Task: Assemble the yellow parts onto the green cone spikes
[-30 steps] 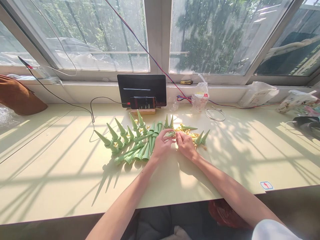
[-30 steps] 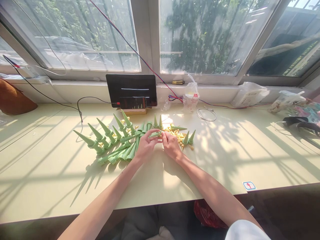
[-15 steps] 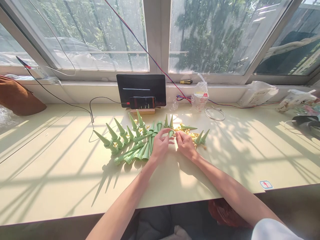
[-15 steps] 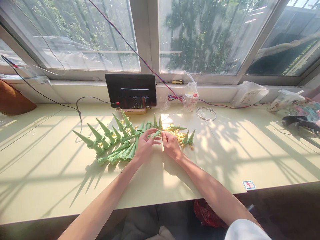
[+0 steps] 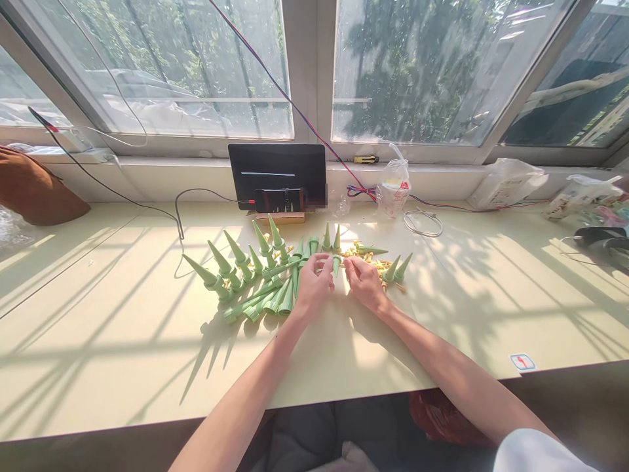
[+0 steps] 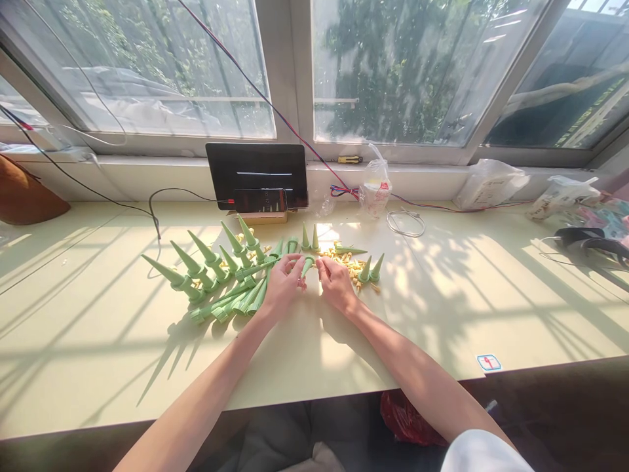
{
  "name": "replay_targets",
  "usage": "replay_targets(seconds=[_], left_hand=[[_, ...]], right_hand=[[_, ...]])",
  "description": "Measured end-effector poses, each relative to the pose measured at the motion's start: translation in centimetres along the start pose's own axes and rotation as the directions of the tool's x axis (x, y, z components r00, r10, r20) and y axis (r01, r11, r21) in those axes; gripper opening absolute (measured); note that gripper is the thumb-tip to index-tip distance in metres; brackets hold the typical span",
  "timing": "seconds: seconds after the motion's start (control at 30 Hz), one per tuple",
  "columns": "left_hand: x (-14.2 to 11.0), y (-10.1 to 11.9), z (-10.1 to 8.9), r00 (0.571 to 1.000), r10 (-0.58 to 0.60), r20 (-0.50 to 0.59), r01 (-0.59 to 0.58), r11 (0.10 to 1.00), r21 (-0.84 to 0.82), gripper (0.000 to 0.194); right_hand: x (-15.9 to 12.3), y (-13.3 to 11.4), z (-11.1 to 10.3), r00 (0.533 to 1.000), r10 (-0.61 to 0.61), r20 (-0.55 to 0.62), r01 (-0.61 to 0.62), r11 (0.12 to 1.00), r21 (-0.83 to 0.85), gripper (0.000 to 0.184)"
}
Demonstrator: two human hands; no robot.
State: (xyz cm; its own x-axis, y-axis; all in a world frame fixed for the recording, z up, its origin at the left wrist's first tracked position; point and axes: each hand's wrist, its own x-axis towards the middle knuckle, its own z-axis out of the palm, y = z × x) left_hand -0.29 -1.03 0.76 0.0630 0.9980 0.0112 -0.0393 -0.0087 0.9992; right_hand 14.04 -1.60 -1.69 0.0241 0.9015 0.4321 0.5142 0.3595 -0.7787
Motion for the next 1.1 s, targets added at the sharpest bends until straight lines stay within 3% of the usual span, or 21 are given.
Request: replay_targets(seconds=[0.27,0.73,1.1], left_hand=[[0.10,0.01,-0.19,0.998,-0.018,0.061,0.017,1.000,0.011,0.046],[-0.14,0.44,-0.27,0.988,-0.080,0.132,0.067,0.993,0.098,0.044],[-0.25,0.11,-0.39,0.986,-0.023,0.167,0.009,0.996,0.085,0.045]], right_hand=[[0.09,0.02,-0.11,0.999,0.033,-0.010,-0.033,0.999,0.019,0.036],[0.17,-0.13,-0.34,0.995,0.098,-0.031,-0.096,0.993,0.064,0.023],[0.16,0.03,-0.30,0.995,0.084,-0.045,-0.082,0.996,0.044,0.023]])
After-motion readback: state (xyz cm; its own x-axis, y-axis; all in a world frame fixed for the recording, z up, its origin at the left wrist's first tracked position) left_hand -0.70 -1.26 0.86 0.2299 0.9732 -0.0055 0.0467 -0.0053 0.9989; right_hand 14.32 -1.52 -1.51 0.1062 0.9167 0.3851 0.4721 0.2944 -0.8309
